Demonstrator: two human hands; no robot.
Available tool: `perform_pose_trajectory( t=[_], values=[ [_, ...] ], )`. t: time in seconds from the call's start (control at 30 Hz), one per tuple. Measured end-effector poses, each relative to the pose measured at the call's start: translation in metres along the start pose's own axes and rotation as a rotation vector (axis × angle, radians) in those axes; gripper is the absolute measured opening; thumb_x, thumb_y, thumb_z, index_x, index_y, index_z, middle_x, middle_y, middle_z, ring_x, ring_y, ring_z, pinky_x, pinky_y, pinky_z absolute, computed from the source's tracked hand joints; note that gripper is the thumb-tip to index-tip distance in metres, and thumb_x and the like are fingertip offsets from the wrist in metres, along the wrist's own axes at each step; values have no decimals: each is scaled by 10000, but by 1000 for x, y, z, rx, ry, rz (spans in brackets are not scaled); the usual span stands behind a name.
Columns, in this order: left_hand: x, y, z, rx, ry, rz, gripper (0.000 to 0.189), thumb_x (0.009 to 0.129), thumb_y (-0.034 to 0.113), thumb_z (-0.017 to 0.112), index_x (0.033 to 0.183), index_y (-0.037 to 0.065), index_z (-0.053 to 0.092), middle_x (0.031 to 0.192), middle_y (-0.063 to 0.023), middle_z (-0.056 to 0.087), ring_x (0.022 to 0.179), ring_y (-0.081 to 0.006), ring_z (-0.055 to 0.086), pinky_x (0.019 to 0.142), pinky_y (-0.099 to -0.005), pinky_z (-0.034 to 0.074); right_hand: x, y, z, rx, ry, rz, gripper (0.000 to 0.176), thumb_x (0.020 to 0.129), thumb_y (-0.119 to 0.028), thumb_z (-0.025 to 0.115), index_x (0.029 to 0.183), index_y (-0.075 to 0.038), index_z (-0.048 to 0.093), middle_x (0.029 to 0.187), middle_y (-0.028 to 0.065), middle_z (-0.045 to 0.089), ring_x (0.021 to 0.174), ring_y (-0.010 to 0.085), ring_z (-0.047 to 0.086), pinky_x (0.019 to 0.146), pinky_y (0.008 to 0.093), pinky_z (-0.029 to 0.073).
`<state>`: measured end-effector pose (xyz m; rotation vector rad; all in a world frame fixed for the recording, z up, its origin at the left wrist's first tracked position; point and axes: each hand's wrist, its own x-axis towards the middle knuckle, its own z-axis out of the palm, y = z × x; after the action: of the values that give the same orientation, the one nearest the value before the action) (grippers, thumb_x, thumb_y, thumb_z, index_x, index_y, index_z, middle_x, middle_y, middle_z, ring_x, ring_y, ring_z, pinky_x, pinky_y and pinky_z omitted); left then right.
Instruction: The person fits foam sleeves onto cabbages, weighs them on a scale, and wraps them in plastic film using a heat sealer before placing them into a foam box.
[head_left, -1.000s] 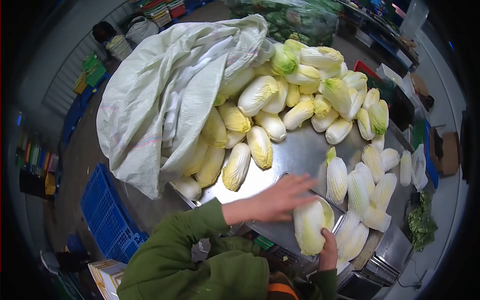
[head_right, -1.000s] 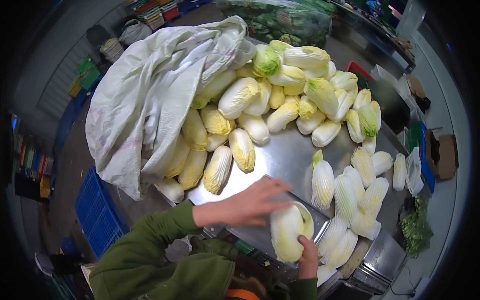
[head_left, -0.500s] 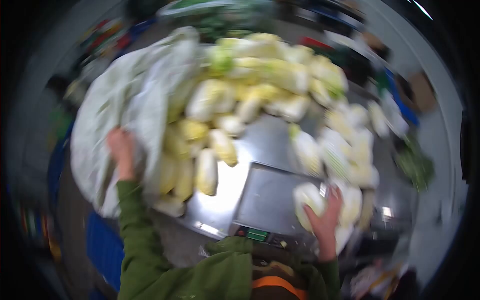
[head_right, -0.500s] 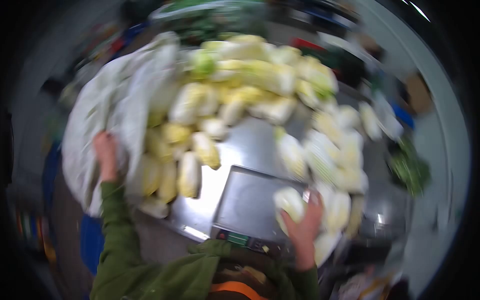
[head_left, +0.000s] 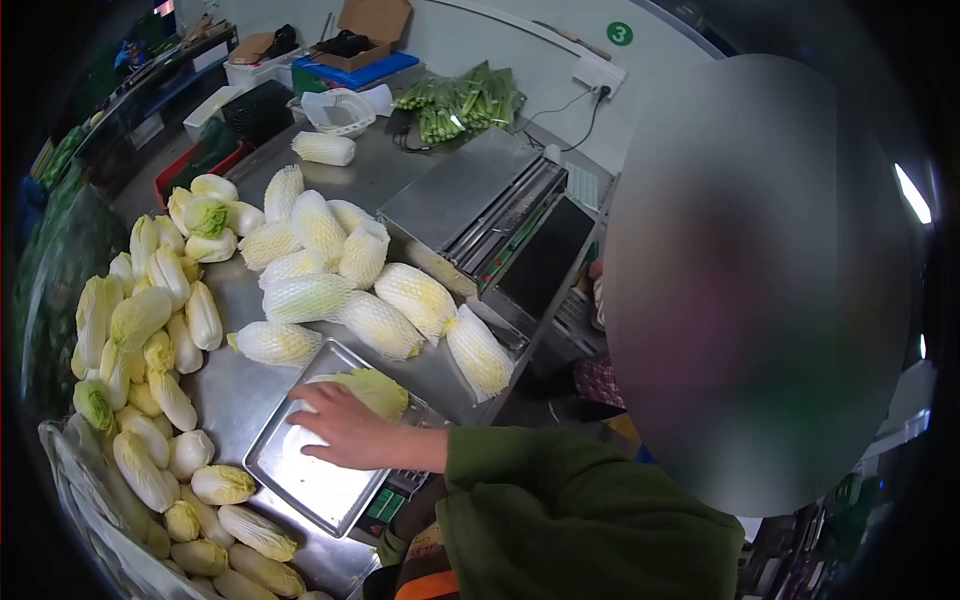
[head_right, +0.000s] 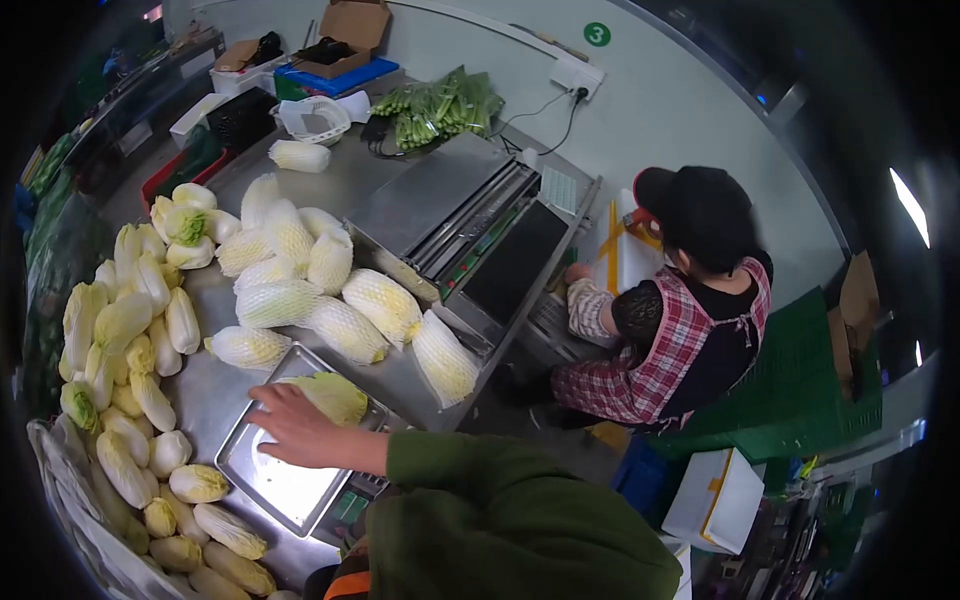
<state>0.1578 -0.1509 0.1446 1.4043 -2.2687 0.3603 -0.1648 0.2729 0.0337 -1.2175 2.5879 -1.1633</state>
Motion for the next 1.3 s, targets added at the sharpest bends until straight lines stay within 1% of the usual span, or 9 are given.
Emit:
perform_pose_trajectory(
  t=[0.2, 0.33, 0.43, 0.53, 0.6, 0.77, 0.87, 1.13, 1.3],
  values=[
    [-41, 149, -65, -756, -280, 341, 275, 967, 208, 597, 1054, -50, 634, 892, -160, 666, 759, -225, 614, 715, -286, 527, 32, -101, -13, 480, 189, -583, 516, 734, -197, 731, 1205, -85, 552, 1281, 173, 461, 1175, 383, 471, 1003, 478, 399],
    [-75, 186, -52, -1370, -1070, 223, 276, 969, 176, 577, 1190, 11, 570, 1118, -112, 598, 1014, -188, 537, 934, -324, 420, 33, -117, -3, 368, 299, -871, 480, 727, -180, 724, 1176, -97, 574, 1209, 155, 512, 1127, 358, 510, 949, 464, 431],
    [-103, 188, 10, -1559, -1043, 168, 517, 903, 446, 602, 1200, 25, 557, 1080, -124, 631, 936, -221, 630, 818, -372, 510, 26, -96, -17, 442, 2, -604, 298, 759, -166, 715, 1026, -83, 613, 1035, 91, 595, 1002, 285, 585, 836, 418, 472],
    [-149, 222, -3, -1733, -613, 387, 634, 939, 444, 520, 1382, 4, 407, 1344, -179, 482, 1215, -264, 502, 1032, -417, 400, 23, -86, -29, 929, -84, -294, 214, 762, -150, 714, 923, -43, 622, 884, 122, 621, 854, 291, 622, 745, 396, 488],
    [-130, 231, 39, -2014, -1289, 292, 712, 950, 466, 474, 1457, -1, 298, 1467, -180, 355, 1348, -271, 371, 1124, -446, 293, 29, -75, -3, 1506, -178, 105, 256, 785, -154, 720, 938, 7, 594, 817, 117, 646, 710, 173, 621, 658, 350, 495],
    [-181, 279, 18, -2032, -1167, -51, 696, 909, 411, 571, 1434, 13, 347, 1432, -140, 406, 1327, -262, 391, 1139, -485, 259, 17, -40, -16, 886, -208, 190, 210, 822, -122, 674, 937, 17, 567, 818, 80, 638, 726, 125, 607, 664, 254, 485],
    [-180, 273, 48, -1703, -1241, -203, 476, 901, 142, 643, 1315, 0, 454, 1182, -127, 588, 976, -194, 612, 900, -347, 504, 11, -20, 3, 747, -47, 173, 208, 785, -107, 679, 876, 32, 552, 773, 84, 629, 695, 158, 599, 641, 284, 483],
    [-202, 290, 25, -1905, -1487, -481, 378, 899, 202, 678, 1187, -7, 548, 1149, -80, 610, 1087, -210, 571, 932, -407, 463, 5, 4, 43, 1426, 218, 419, 165, 894, -255, 514, 870, -91, 511, 695, -3, 492, 598, 96, 497, 558, 261, 429],
    [-214, 299, 39, -1806, -1029, -389, 348, 982, 205, 566, 1238, -26, 516, 1162, -117, 602, 1044, -192, 586, 910, -312, 480, -17, -5, 32, 1685, 18, 770, 80, 910, -190, 516, 947, -120, 516, 692, -26, 475, 510, 82, 459, 415, 246, 404]
  ],
)
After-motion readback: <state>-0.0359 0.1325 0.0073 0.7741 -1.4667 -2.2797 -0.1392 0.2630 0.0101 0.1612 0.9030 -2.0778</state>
